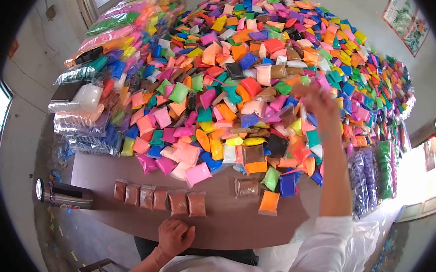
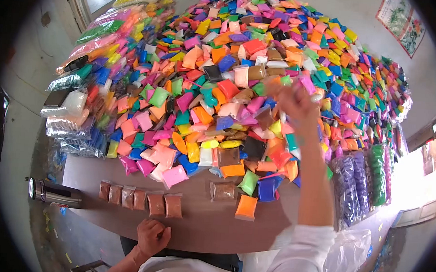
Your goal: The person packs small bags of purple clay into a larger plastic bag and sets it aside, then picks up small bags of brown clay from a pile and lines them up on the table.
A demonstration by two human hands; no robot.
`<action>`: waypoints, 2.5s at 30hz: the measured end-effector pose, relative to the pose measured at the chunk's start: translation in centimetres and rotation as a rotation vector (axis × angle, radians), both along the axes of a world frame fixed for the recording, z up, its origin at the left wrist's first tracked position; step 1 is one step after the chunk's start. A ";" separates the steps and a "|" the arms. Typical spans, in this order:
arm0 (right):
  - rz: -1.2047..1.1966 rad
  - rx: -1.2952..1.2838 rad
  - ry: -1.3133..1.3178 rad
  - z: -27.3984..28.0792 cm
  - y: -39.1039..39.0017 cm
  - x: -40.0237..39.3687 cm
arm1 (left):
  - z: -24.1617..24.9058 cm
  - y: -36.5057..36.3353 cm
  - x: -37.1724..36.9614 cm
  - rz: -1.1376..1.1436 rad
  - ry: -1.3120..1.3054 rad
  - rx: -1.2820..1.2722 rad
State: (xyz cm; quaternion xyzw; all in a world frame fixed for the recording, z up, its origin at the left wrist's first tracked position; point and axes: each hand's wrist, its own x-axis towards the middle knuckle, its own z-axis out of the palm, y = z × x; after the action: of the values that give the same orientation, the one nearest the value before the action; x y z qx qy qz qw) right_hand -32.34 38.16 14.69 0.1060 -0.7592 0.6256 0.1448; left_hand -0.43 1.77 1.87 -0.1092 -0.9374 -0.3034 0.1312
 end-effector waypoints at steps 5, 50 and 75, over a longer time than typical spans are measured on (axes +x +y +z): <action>0.624 -0.101 -0.413 -4.8 -7.9 17.3 | 0.0 -0.4 -0.2 -0.072 0.031 0.109; -0.088 0.216 -0.209 -12.6 -14.1 28.1 | -0.7 -0.8 1.3 -0.155 0.112 0.119; -0.131 0.288 0.045 -8.8 -15.2 14.3 | 0.6 -15.3 6.9 0.227 -0.089 0.106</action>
State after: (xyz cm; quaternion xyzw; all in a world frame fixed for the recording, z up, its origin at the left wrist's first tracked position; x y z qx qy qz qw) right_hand -17.99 22.99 5.88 0.0900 -0.8430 0.4969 0.1853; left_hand 6.47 -13.51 2.42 0.0183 -0.9312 -0.3405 0.1288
